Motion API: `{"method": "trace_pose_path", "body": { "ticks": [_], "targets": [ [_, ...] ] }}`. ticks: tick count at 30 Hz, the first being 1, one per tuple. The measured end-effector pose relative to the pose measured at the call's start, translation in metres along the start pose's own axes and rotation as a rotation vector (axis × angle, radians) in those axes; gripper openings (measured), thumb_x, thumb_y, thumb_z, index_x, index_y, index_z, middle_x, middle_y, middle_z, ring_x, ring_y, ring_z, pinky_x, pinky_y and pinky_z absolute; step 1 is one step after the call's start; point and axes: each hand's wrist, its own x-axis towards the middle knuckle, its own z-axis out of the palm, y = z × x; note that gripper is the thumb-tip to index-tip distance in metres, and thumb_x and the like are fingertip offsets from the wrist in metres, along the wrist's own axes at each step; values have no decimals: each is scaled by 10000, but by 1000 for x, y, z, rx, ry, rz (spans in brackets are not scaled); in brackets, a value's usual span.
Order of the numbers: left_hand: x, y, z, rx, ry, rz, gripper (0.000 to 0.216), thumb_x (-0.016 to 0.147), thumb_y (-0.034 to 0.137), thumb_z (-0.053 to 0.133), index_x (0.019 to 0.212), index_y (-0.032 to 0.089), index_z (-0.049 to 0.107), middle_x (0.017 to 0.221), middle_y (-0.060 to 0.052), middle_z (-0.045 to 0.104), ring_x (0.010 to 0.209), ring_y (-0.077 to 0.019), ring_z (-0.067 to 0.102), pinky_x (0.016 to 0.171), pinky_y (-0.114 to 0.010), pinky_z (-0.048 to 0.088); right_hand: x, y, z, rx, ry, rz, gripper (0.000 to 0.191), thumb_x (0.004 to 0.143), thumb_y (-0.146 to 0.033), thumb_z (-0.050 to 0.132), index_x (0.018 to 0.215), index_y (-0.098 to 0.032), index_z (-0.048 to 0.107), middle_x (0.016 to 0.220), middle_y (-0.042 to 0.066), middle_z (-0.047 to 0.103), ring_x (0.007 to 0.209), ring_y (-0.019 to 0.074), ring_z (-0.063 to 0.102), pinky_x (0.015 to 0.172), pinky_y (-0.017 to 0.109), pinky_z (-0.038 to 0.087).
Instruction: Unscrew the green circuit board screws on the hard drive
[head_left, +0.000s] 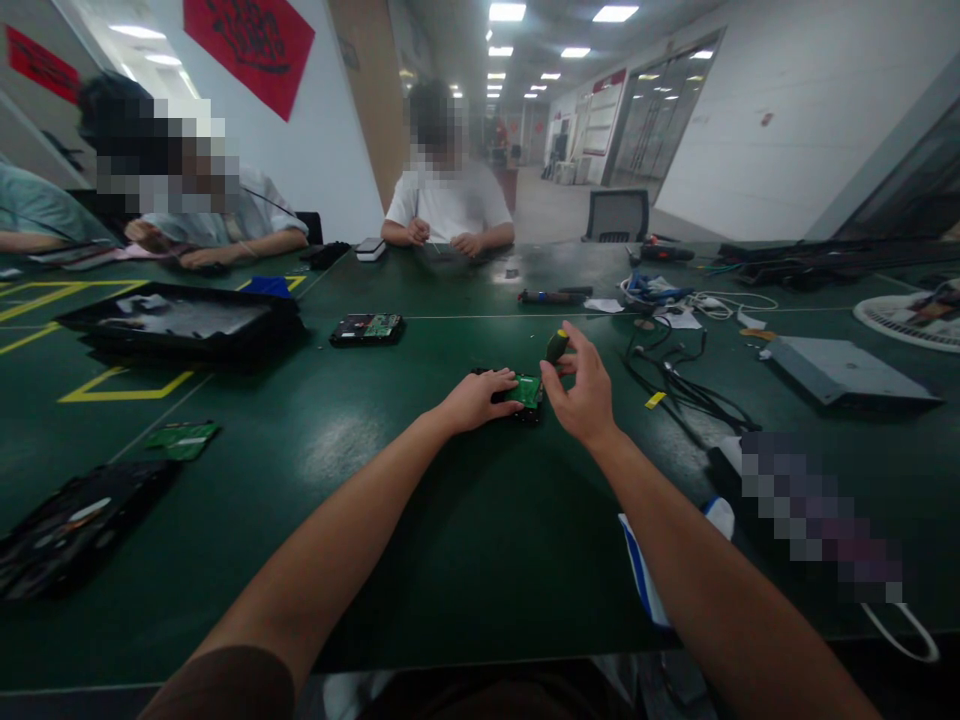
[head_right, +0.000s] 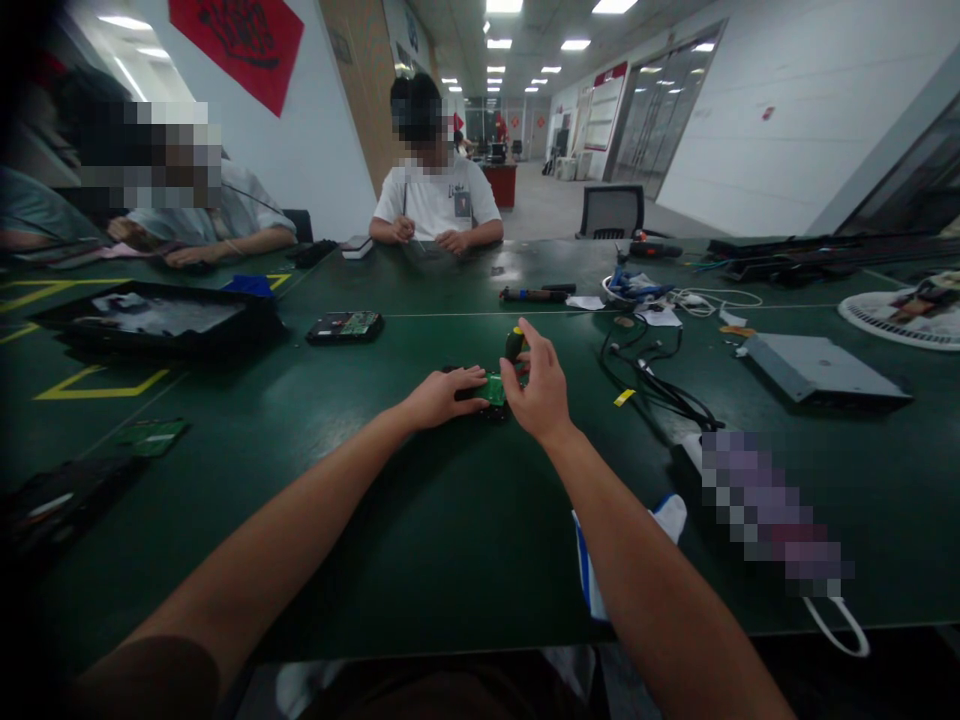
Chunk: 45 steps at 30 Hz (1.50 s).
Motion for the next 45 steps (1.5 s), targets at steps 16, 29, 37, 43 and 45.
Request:
{"method": "trace_pose_path", "body": {
  "ticks": [16,29,37,43,45],
  "targets": [
    [-2,0,-4,-54,-21,-16,635,959,594,607,1451,194,580,1586,-120,492,1502,-270,436,1234,-446,341,-2,5,-12,7,214,58,637,952,-365,594,1525,-219,357,1236,143,661,915,248,721,851,478,623],
    [-14,15,1,-83,227,-205,543,1044,567,432,1373,184,631,1498,-106,598,1443,-261,508,1223,-442,371,-8,55,-11,-179,-40,673,478,939,-548,530,1209,-172,646,1012,95,745,866,230,690,797,335,524],
    [-15,68,31,138,357,-389,1069,730,919,561,1455,138,479,1423,-232,562,1350,-471,464,1128,-613,373,7,68,1,-342,-142,816,417,891,-443,576,1193,-173,676,1112,159,748,1048,311,696,889,391,508],
    [-11,69,40,129,339,-402,1057,781,818,598,1558,158,319,1496,-227,496,1399,-483,422,1172,-644,309,22,80,0,-357,-234,886,416,865,-461,603,1116,-149,716,994,167,773,953,302,732,810,366,525],
    [-12,69,38,135,319,-402,1034,798,782,604,1562,149,312,1498,-232,502,1394,-478,431,1181,-643,297,22,82,-2,-330,-251,896,413,883,-461,578,1110,-146,717,850,125,770,788,263,735,731,339,521]
  ]
}}
